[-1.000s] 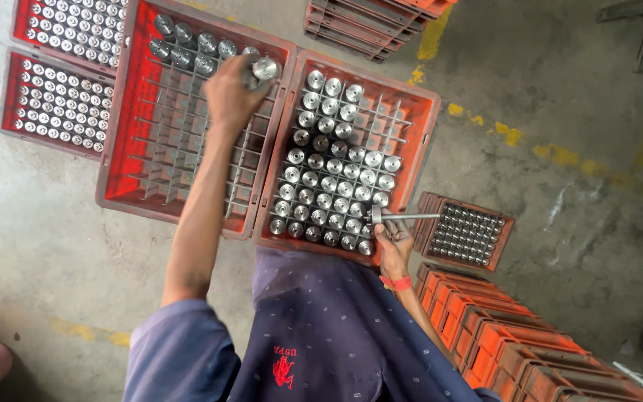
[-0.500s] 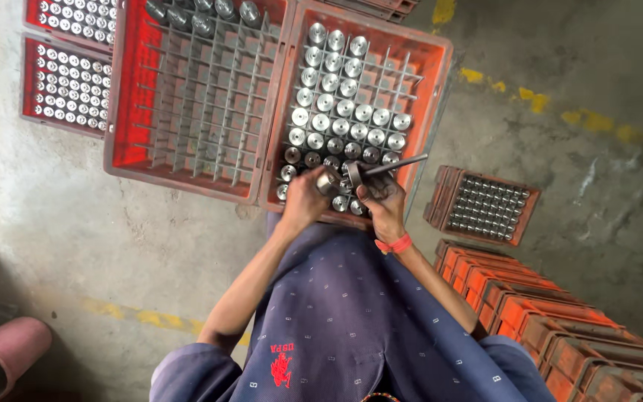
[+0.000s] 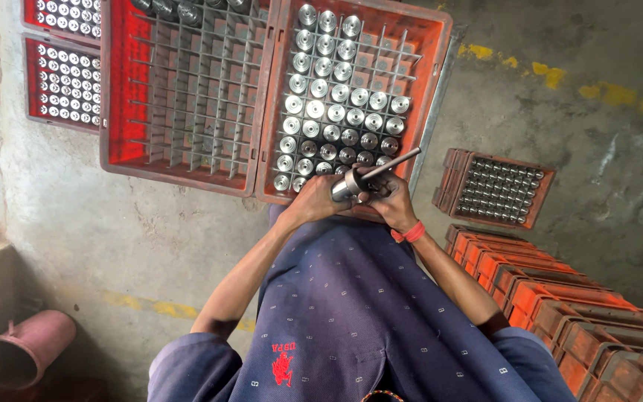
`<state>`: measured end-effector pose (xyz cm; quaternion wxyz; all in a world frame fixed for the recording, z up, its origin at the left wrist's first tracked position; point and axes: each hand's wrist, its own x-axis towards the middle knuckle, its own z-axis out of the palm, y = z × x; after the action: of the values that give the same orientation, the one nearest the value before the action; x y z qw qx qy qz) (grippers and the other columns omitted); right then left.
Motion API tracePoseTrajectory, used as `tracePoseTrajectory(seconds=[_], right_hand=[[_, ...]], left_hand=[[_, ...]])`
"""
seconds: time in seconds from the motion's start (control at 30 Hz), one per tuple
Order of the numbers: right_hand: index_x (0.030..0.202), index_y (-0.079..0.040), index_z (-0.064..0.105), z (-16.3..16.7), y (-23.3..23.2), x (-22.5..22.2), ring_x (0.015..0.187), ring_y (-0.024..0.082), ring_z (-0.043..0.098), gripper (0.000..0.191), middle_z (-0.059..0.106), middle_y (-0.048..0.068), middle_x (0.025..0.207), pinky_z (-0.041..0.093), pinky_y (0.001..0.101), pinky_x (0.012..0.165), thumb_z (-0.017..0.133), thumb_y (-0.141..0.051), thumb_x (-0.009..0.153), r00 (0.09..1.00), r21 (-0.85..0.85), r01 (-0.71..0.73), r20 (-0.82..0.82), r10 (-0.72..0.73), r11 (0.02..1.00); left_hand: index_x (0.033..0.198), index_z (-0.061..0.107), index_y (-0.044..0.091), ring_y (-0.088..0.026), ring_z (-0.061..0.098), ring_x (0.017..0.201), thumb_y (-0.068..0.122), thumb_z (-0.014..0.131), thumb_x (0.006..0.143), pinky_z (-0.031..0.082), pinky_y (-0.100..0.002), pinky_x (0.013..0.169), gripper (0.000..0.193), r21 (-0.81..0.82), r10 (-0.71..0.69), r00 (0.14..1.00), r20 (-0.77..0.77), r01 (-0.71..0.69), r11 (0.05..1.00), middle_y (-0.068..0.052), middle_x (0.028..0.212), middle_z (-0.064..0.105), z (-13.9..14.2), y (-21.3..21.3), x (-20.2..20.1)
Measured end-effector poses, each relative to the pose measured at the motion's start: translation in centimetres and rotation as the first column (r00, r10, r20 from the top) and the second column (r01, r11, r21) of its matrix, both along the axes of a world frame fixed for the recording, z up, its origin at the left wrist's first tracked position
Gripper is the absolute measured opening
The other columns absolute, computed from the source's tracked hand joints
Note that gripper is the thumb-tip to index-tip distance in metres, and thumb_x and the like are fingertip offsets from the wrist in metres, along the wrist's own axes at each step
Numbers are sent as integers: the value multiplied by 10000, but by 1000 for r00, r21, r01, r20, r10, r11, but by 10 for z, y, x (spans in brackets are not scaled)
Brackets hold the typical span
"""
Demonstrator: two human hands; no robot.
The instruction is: The person uses a T-shaped metal tool to pick up small cylindrical metal parts from a red crate and places them into a second red crate with a grid insert. The person repeats this action to fill the second crate, then moves the filled crate to a stack and retrieves another crate to continue the process.
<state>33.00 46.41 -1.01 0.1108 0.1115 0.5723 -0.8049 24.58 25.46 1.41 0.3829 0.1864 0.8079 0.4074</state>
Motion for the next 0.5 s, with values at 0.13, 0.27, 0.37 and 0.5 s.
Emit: tracePoseTrajectory(seconds=[0.13, 0.27, 0.37, 0.5], right_hand=[[1338, 47, 616, -27, 30, -8, 1141, 149, 658, 511, 678, 99, 1294, 556, 276, 920, 690, 114, 837, 986, -12, 166, 24, -166, 986], [1327, 58, 631, -35, 66, -21, 1000, 116, 664, 398, 713, 64, 1148, 520, 237, 893, 669, 104, 933, 881, 64, 470, -103, -463, 880], [1315, 57, 638, -29, 81, -26, 971, 94, 630, 365, 667, 11, 1061, 494, 226, 896, 690, 130, 961, 812, -46, 567, -137, -568, 822], [1324, 62, 654, -25, 74, -32, 950, 90, 623, 419, 696, 42, 1075, 486, 225, 837, 671, 124, 910, 815, -92, 563, -101, -570, 821]], left_hand=[[1234, 641, 33, -344, 752, 817, 382, 845, 754, 586, -427, 751, 628, 78, 1, 1000, -27, 2, 997, -204, 925, 751, -22, 10, -20], [1375, 612, 118, -339, 740, 876, 395, 847, 825, 608, -423, 751, 659, 123, 174, 914, -367, -137, 983, -171, 1059, 766, -49, 28, -64], [1403, 584, 245, -315, 738, 981, 287, 764, 944, 601, -394, 689, 496, 169, 144, 764, -628, -46, 985, -116, 1336, 692, -64, 45, -105], [1444, 578, 183, -360, 694, 1048, 115, 711, 912, 600, -410, 786, 552, 201, 130, 746, -653, 6, 980, -141, 1325, 635, -71, 60, -139]])
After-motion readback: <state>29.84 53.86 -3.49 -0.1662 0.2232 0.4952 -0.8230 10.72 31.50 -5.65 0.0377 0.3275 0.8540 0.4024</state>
